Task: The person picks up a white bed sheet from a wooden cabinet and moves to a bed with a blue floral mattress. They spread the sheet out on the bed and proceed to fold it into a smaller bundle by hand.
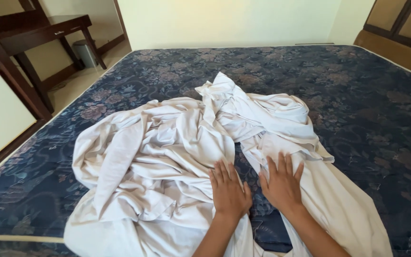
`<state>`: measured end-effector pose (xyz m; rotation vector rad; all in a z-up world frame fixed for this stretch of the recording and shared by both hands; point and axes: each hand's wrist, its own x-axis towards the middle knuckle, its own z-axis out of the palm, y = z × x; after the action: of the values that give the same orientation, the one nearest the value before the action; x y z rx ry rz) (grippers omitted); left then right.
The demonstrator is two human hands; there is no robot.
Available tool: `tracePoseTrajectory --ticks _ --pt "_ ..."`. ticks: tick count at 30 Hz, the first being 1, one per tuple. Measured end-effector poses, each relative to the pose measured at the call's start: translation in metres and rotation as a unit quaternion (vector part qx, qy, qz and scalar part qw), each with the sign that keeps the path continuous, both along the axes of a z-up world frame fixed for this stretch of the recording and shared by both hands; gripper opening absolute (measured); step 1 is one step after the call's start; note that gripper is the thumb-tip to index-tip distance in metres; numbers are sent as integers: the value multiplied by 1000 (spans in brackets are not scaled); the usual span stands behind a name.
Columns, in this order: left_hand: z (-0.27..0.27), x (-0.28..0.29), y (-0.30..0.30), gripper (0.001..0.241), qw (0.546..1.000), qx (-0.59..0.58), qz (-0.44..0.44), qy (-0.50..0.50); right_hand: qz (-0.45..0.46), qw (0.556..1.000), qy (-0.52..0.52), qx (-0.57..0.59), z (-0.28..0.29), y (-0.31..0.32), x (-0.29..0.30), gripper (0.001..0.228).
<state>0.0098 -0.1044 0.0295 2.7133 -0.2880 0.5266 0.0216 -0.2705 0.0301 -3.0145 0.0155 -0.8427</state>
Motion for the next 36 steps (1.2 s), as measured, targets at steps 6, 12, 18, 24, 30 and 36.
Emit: tracePoseTrajectory --ticks 6,12,18,24,30,36 --pt "-9 49 -6 87 992 33 56 111 -25 997 62 38 -18 -17 47 75" --pt "-13 81 -14 92 988 -14 81 131 -28 995 78 56 -23 -15 68 69" --pt "-23 87 -15 83 991 1 83 105 -24 996 72 55 -22 -12 65 66" --pt "-28 84 -13 80 990 34 67 120 -4 997 51 49 -26 -15 61 63" --pt "-36 79 -5 81 988 45 38 144 31 998 47 34 -19 -14 50 49" --pt "-38 55 10 81 988 45 -3 150 35 998 45 29 -27 -18 43 42"
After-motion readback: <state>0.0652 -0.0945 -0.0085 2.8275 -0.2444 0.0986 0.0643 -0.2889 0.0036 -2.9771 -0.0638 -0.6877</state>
